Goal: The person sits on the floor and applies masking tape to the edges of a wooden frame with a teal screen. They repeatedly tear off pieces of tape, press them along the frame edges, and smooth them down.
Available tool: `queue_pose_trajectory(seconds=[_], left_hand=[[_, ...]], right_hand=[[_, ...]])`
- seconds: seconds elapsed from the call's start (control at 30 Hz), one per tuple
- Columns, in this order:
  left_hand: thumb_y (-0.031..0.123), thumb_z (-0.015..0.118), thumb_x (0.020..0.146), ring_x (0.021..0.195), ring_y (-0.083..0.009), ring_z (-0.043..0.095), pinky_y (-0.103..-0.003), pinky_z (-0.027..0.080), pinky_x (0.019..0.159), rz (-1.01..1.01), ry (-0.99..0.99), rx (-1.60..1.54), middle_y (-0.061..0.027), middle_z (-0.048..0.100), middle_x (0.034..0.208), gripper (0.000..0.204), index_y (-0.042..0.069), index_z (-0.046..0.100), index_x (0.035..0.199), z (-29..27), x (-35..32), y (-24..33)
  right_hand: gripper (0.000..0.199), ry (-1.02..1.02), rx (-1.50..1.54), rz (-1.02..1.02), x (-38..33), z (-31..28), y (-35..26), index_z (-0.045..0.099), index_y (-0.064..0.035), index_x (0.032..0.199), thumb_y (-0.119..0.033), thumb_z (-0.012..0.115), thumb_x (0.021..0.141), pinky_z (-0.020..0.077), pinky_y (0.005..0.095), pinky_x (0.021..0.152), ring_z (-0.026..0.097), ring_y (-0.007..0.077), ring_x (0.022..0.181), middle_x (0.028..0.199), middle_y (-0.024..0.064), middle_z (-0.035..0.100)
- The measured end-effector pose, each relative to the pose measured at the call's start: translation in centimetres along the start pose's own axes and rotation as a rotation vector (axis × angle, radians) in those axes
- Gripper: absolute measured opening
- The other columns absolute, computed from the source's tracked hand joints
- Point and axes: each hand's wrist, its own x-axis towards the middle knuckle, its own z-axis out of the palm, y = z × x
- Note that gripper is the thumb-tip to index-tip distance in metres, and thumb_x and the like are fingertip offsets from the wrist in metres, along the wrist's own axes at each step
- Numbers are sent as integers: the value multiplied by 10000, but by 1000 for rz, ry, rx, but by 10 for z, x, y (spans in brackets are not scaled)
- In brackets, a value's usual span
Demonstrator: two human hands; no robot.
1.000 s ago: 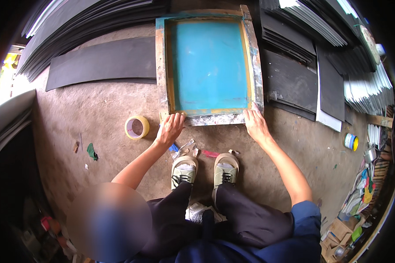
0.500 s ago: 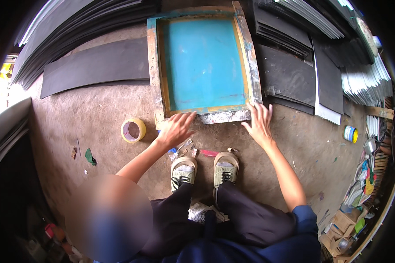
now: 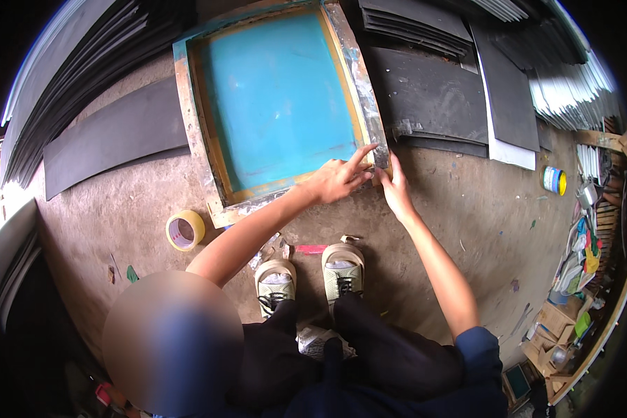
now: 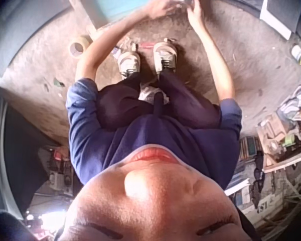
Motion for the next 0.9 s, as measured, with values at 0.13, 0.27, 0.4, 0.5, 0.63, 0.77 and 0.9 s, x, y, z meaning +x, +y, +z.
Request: queue_pose_trajectory(seconds=[0.13,0.27,0.4,0.5,0.63,0.77,0.9], left_hand=[[308,464,910,736,-390,611,-496,493,622,21,-129,286,-207,620,936,528,119,225,1342,-2,-5,15],[262,519,878,808,-349,596,-443,482,687,220,109,343,-214,577,1006,539,45,282,1311,15,-17,2],[342,527,857,1151,-312,447,-442,360,955,181,127,527,-178,428,1282,653,35,241,1357,5,-59,-16],[415,520,834,1284,-270,312,-447,233,1059,24,103,742,-138,306,1400,751,36,189,1391,-12,-113,-21],[492,556,767,1364,-236,154,-456,91,1111,-262,195,911,-101,201,1462,870,37,172,1402,-23,-183,-21],[467,617,724,1374,-229,119,-480,46,1107,-477,302,944,-94,179,1471,912,41,180,1402,-24,-239,-23],[549,503,785,1377,-227,109,-487,69,1094,-565,420,923,-91,161,1480,874,40,166,1411,-17,-251,-23]], right_hand=[[588,-9,56,18,1,3,-14,300,17,1342,-256,549,884,331,342,993,427,295,1215,1285,213,458],[654,15,69,20,7,7,1,301,46,1328,-328,570,864,333,355,994,430,317,1209,1271,244,457],[692,25,-66,10,7,10,-11,297,60,1324,-369,571,855,327,362,1000,427,328,1209,1269,254,455],[692,72,-77,46,4,11,-14,294,65,1322,-378,558,861,334,373,993,437,345,1197,1247,267,469],[567,228,-273,-354,1,20,-21,240,33,1358,-131,506,885,249,416,1054,295,344,1290,1387,238,293],[556,158,-717,-603,-16,42,-51,264,5,1360,-106,495,866,198,495,1070,265,373,1286,1408,185,264],[657,-243,-852,-844,-38,99,-57,259,-43,1372,-315,552,850,205,436,1086,329,291,1256,1352,142,361]])
